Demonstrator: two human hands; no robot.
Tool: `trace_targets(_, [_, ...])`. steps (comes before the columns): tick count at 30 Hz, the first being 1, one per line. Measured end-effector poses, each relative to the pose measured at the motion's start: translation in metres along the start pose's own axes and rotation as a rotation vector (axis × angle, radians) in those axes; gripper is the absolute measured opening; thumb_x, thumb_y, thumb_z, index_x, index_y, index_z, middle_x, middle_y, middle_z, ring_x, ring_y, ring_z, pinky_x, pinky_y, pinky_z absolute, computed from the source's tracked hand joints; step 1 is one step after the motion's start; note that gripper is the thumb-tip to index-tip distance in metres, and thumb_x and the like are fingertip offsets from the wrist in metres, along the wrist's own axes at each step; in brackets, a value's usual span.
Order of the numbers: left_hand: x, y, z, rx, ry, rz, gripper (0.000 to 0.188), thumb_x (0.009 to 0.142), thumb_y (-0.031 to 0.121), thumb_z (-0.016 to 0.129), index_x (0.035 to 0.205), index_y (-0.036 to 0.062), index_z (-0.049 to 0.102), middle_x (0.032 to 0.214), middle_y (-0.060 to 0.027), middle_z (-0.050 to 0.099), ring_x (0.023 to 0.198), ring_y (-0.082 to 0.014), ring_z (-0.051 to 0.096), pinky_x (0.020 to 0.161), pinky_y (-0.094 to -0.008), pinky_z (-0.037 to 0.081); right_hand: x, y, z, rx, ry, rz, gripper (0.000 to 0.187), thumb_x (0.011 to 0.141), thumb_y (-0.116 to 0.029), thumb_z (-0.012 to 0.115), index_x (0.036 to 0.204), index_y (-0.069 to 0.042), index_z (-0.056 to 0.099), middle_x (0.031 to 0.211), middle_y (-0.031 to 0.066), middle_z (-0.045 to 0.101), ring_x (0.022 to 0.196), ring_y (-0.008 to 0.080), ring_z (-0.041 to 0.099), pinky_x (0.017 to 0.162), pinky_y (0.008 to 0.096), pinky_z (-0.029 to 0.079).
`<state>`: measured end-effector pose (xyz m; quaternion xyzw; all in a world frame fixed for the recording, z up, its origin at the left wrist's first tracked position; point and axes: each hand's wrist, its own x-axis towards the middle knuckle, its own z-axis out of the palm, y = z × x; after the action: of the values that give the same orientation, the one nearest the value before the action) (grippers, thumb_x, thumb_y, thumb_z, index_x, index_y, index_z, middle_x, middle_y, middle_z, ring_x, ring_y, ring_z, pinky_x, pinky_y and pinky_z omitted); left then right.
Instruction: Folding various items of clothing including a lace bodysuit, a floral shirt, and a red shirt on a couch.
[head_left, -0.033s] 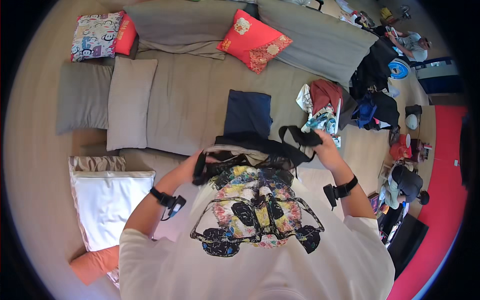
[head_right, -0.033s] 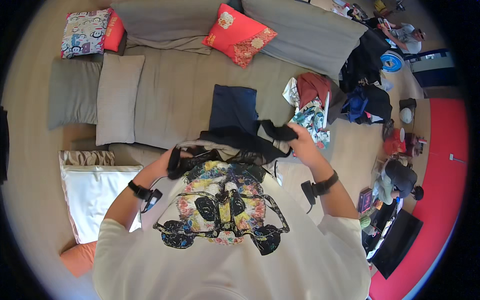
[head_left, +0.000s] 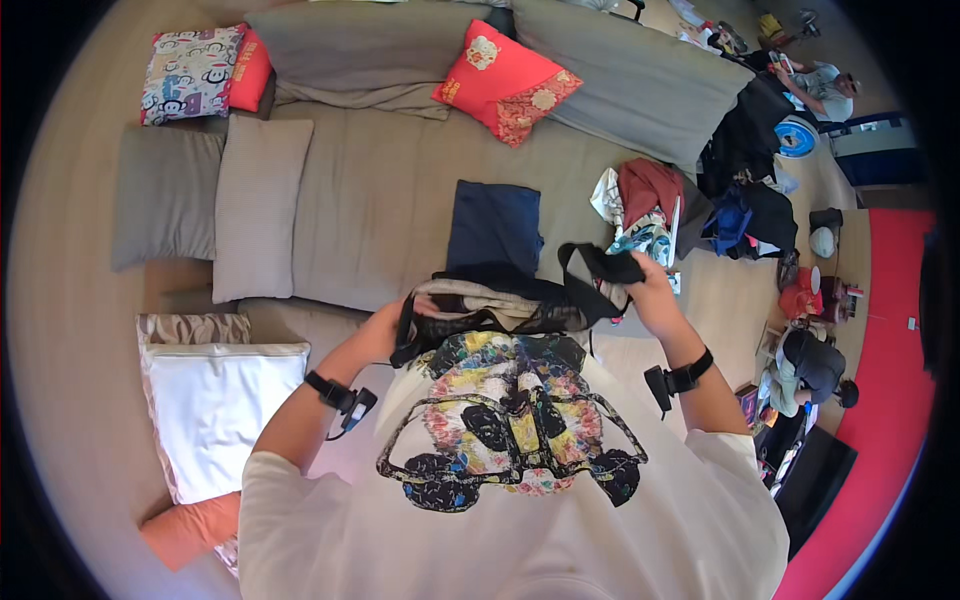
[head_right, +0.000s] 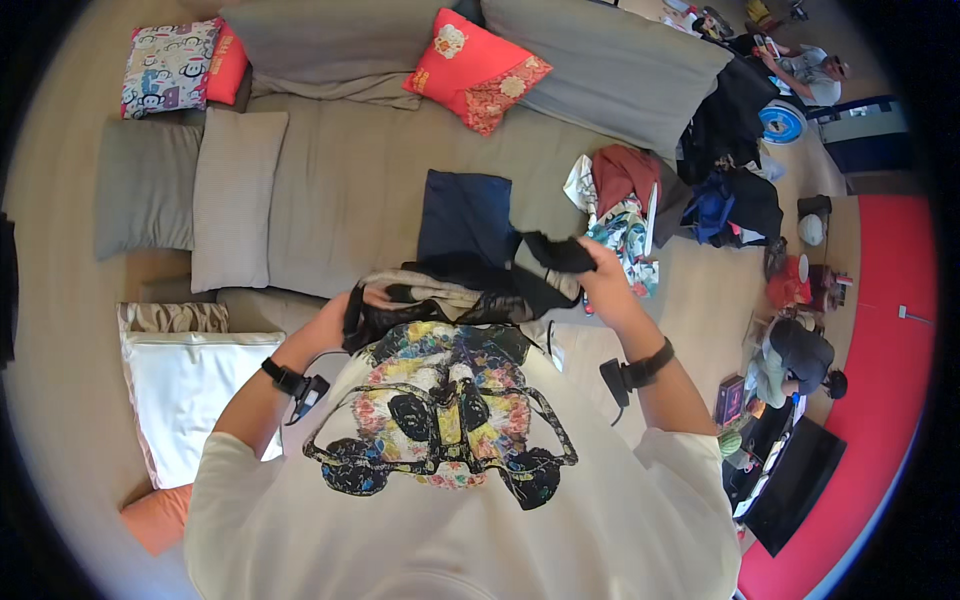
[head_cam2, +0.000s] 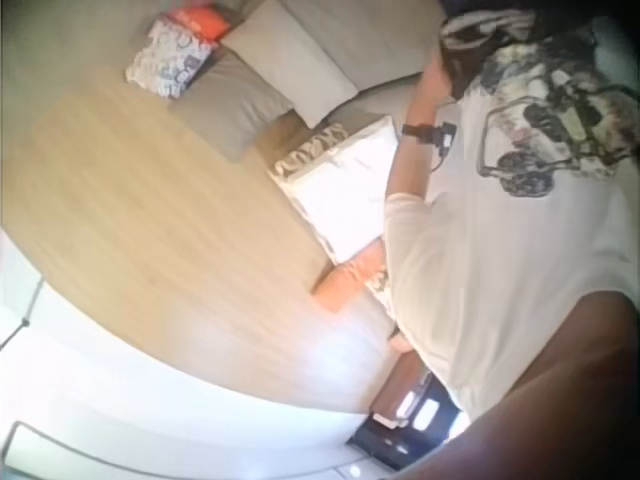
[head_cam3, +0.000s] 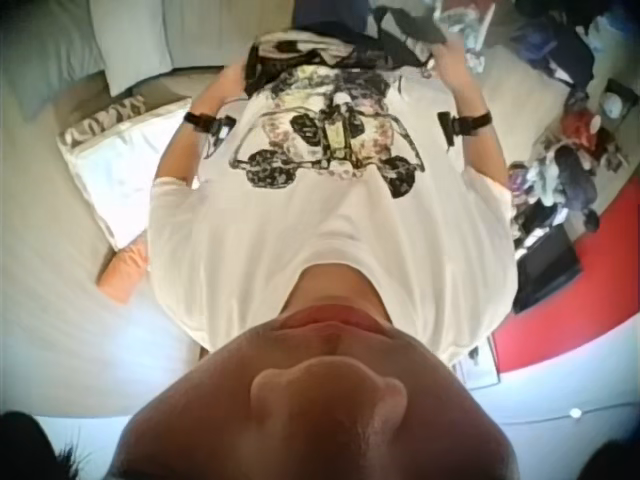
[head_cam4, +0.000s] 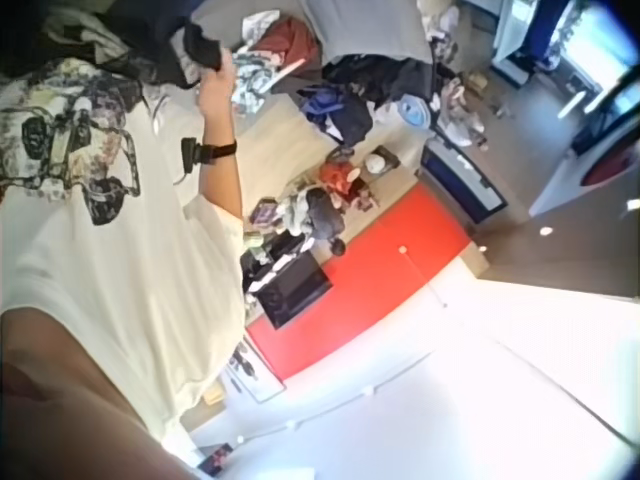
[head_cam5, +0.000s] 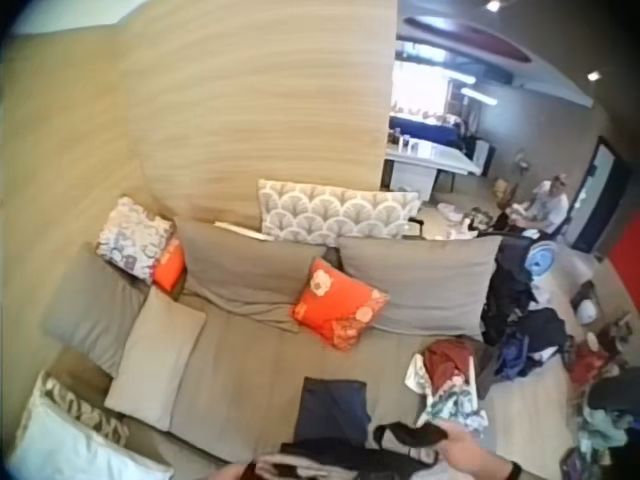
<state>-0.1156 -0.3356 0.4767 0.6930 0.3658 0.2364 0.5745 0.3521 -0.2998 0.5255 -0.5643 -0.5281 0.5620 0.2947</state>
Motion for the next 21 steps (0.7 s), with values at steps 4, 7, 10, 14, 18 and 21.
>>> trace_targets(4, [0.021,-0.004,-0.013,-0.309,0.216,-0.409,0.032,0.092,0.005,0.065,0.124,-0.0010,0.066,0.114,-0.0062,0.073,0.105,-0.0129,0.064,0.097,-0.0310,0.050,0.010,-0.001,-0.005,0.192,0.304,-0.008,0.040,0.090,0.011,0.053,0.128,0.001,0.062,0.114,0.0019,0.067,0.107,0.0117,0.061,0.098,0.0260,0.047])
trace_targets(7, [0.026,0.015,-0.030,-0.239,0.384,-0.116,0.037,0.095,0.010,0.066,0.130,-0.0010,0.062,0.119,-0.0069,0.071,0.105,-0.0139,0.064,0.097,-0.0312,0.051,0.004,-0.010,-0.019,0.115,0.365,-0.047,0.032,0.095,-0.003,0.055,0.126,0.001,0.062,0.112,0.0033,0.066,0.103,0.0129,0.062,0.094,0.0271,0.049])
trace_targets(10, [0.038,0.032,-0.060,-0.730,0.456,-0.195,0.042,0.100,0.022,0.062,0.136,0.0010,0.059,0.127,-0.0074,0.068,0.114,-0.0175,0.064,0.103,-0.0337,0.050,0.010,-0.017,-0.029,0.061,0.417,0.178,0.036,0.098,-0.024,0.056,0.124,0.000,0.061,0.107,0.0056,0.065,0.099,0.0167,0.063,0.088,0.0289,0.051])
trace_targets(14, [0.054,0.054,-0.114,-0.842,0.350,-0.350,0.050,0.106,0.035,0.048,0.140,0.0002,0.055,0.135,-0.0089,0.065,0.120,-0.0216,0.063,0.104,-0.0380,0.050,0.050,-0.020,-0.033,0.261,0.347,0.298,0.041,0.102,-0.037,0.052,0.125,-0.004,0.062,0.117,0.0097,0.068,0.098,0.0192,0.067,0.088,0.0360,0.054])
trace_targets(18, [0.051,0.110,-0.136,-0.866,0.038,-0.179,0.047,0.098,0.024,0.065,0.137,-0.0014,0.056,0.130,-0.0084,0.067,0.118,-0.0196,0.064,0.101,-0.0355,0.051,0.069,-0.032,-0.044,0.790,0.007,0.247,0.039,0.104,-0.039,0.052,0.129,-0.011,0.062,0.129,0.0084,0.067,0.105,0.0210,0.067,0.091,0.0363,0.051])
trace_targets(21, [0.064,0.164,-0.112,-0.518,0.214,-0.237,0.055,0.089,0.004,0.074,0.139,-0.0030,0.052,0.131,-0.0116,0.065,0.119,-0.0201,0.064,0.101,-0.0355,0.053,0.066,-0.042,-0.037,1.112,-0.084,-0.096,0.047,0.103,-0.042,0.055,0.137,-0.010,0.055,0.132,0.0081,0.066,0.113,0.0232,0.064,0.098,0.0371,0.048])
